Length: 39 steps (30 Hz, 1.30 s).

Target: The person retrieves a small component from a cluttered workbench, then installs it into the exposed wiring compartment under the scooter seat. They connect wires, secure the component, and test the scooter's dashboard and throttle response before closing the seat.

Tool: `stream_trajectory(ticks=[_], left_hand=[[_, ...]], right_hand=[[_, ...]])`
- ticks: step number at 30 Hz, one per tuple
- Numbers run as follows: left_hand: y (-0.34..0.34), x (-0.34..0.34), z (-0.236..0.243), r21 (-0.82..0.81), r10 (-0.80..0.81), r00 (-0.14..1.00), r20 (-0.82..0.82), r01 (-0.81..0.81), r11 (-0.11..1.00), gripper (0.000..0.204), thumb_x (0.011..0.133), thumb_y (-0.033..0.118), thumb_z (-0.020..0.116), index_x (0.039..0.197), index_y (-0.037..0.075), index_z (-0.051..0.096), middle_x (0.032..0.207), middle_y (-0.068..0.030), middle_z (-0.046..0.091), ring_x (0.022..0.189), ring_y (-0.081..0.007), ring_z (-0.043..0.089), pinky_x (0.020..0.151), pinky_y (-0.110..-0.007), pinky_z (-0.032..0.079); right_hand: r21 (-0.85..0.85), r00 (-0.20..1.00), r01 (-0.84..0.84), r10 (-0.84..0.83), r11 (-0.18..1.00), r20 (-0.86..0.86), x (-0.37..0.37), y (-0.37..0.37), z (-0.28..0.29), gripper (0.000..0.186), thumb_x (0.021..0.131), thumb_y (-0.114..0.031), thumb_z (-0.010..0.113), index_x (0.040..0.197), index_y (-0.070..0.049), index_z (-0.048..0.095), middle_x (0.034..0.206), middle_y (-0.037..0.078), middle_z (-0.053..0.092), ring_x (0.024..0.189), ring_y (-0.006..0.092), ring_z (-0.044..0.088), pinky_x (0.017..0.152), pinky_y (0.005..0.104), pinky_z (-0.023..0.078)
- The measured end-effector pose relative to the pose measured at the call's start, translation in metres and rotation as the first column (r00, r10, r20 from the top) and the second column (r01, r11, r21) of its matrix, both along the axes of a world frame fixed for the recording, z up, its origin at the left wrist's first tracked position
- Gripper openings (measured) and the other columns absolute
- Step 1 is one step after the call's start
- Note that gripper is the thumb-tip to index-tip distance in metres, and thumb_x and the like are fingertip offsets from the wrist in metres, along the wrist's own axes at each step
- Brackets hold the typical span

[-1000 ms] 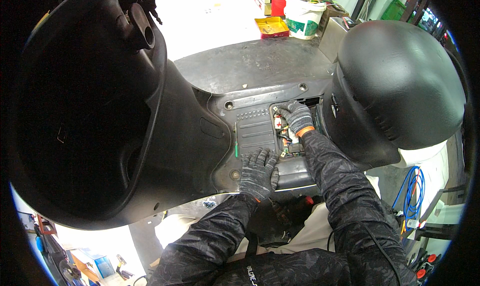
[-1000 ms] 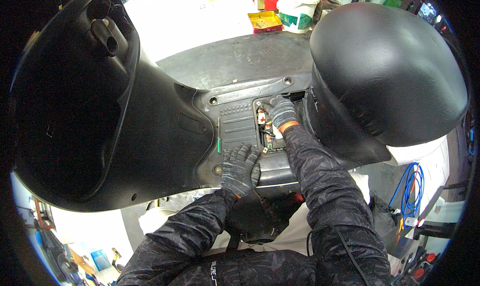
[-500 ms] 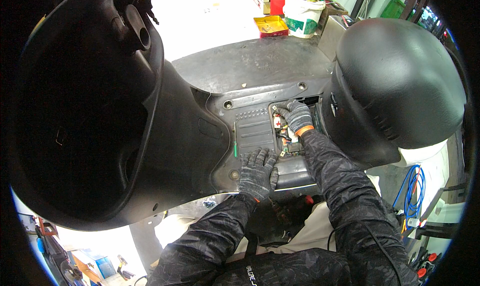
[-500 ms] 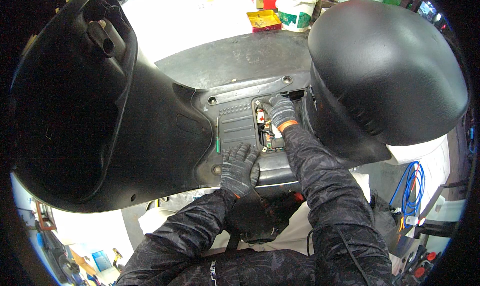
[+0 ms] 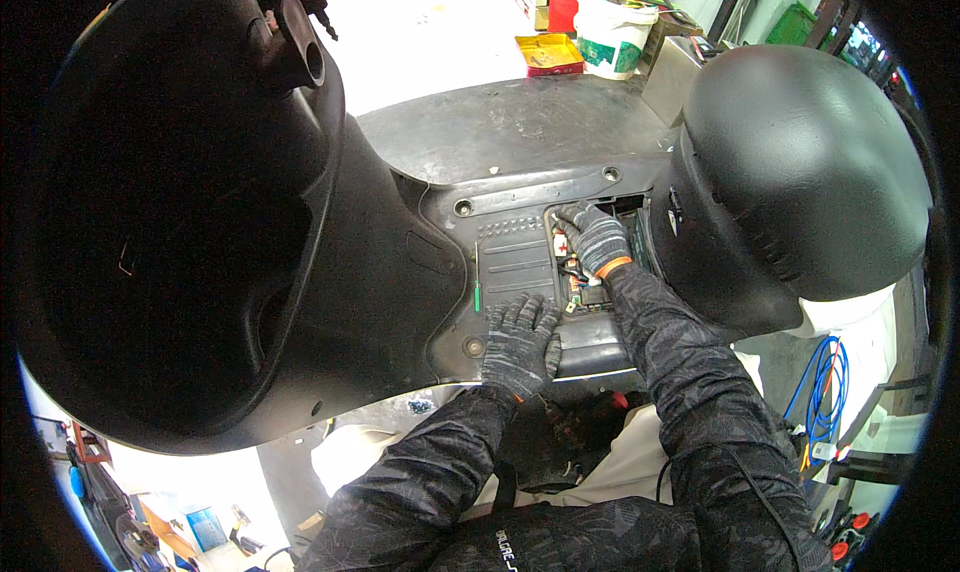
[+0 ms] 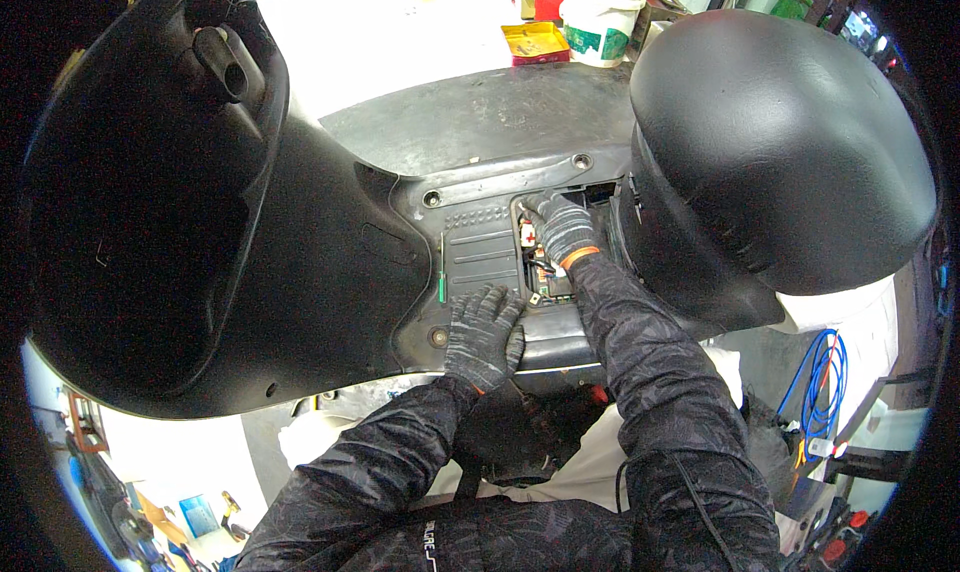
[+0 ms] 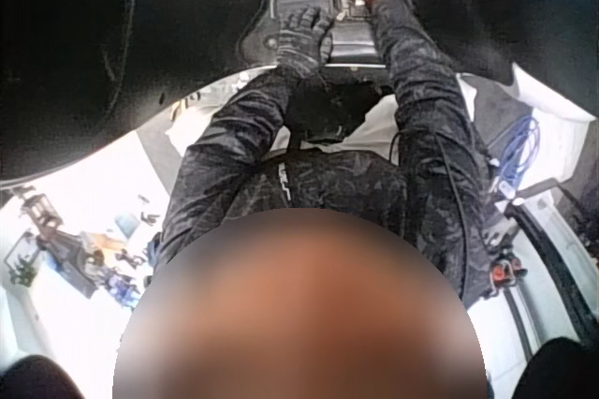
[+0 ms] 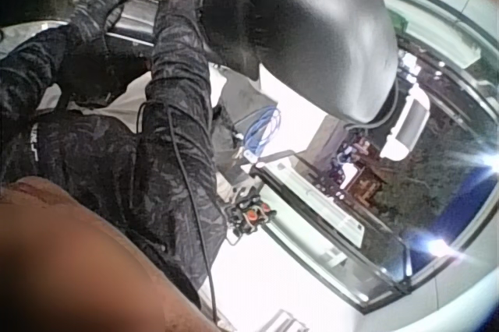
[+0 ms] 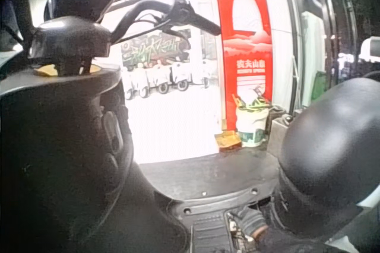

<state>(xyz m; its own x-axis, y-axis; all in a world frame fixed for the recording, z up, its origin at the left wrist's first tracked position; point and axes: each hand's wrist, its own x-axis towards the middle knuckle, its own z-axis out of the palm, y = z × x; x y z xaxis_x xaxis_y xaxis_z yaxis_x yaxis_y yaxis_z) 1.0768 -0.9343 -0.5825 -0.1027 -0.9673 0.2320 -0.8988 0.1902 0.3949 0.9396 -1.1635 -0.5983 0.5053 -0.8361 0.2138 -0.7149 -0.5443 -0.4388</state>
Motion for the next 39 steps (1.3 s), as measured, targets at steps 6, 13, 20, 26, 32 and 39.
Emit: stream_trajectory(ticks=[6,13,20,26,32,39], left_hand=[[0.002,0.001,0.002,0.074,-0.008,1.0,0.027,0.006,0.997,0.06,0.094,0.037,0.054,0.146,0.008,0.053,0.15,-0.0216,0.05,0.142,-0.0397,0.042,0.122,-0.059,0.023],[0.001,0.0,-0.003,0.003,0.002,1.0,-0.025,-0.002,1.0,0.056,0.09,0.033,0.059,0.14,0.008,0.059,0.142,-0.0226,0.055,0.138,-0.0416,0.046,0.12,-0.059,0.026],[0.001,0.001,-0.003,0.025,-0.005,1.0,-0.015,0.005,1.0,0.057,0.09,0.034,0.058,0.141,0.008,0.058,0.145,-0.0229,0.053,0.139,-0.0412,0.044,0.12,-0.059,0.025],[0.001,0.001,-0.001,0.026,-0.005,1.0,-0.021,0.005,1.0,0.057,0.09,0.034,0.058,0.142,0.008,0.058,0.145,-0.0227,0.053,0.14,-0.041,0.043,0.121,-0.059,0.024],[0.001,0.001,-0.001,0.028,-0.004,1.0,-0.019,0.004,1.0,0.056,0.09,0.034,0.058,0.139,0.008,0.06,0.144,-0.0223,0.054,0.139,-0.0407,0.044,0.12,-0.059,0.025],[0.0,0.001,-0.002,0.011,-0.004,1.0,-0.019,0.004,1.0,0.054,0.09,0.033,0.06,0.137,0.008,0.061,0.143,-0.0219,0.054,0.139,-0.0406,0.044,0.12,-0.059,0.026]], right_hand=[[0.066,0.998,0.006,-0.01,0.998,0.06,0.006,0.01,0.011,0.029,0.096,-0.027,0.068,0.12,-0.011,0.074,0.12,0.015,0.072,0.111,0.0331,0.067,0.096,0.0412,0.053],[0.054,0.985,0.145,-0.139,0.988,-0.099,0.009,0.011,0.016,0.031,0.095,-0.03,0.07,0.114,-0.006,0.074,0.116,0.02,0.07,0.105,0.0364,0.067,0.094,0.0454,0.053],[-0.05,0.983,0.076,-0.083,0.996,-0.166,0.008,0.012,0.011,0.034,0.1,-0.034,0.06,0.115,-0.006,0.073,0.113,0.018,0.07,0.108,0.0364,0.065,0.095,0.0455,0.052],[-0.072,0.985,0.026,-0.038,0.997,-0.167,0.004,0.006,0.002,0.032,0.101,-0.031,0.059,0.115,-0.006,0.072,0.113,0.018,0.07,0.104,0.0373,0.065,0.093,0.0466,0.052],[-0.02,0.992,0.05,-0.052,0.999,-0.112,-0.002,-0.004,-0.001,0.027,0.1,-0.029,0.061,0.115,-0.009,0.072,0.108,0.019,0.071,0.103,0.038,0.065,0.092,0.0479,0.053],[-0.04,0.997,0.005,-0.008,0.999,-0.082,-0.005,-0.008,-0.005,0.026,0.099,-0.029,0.062,0.115,-0.01,0.072,0.109,0.018,0.071,0.103,0.038,0.066,0.091,0.0483,0.053]])
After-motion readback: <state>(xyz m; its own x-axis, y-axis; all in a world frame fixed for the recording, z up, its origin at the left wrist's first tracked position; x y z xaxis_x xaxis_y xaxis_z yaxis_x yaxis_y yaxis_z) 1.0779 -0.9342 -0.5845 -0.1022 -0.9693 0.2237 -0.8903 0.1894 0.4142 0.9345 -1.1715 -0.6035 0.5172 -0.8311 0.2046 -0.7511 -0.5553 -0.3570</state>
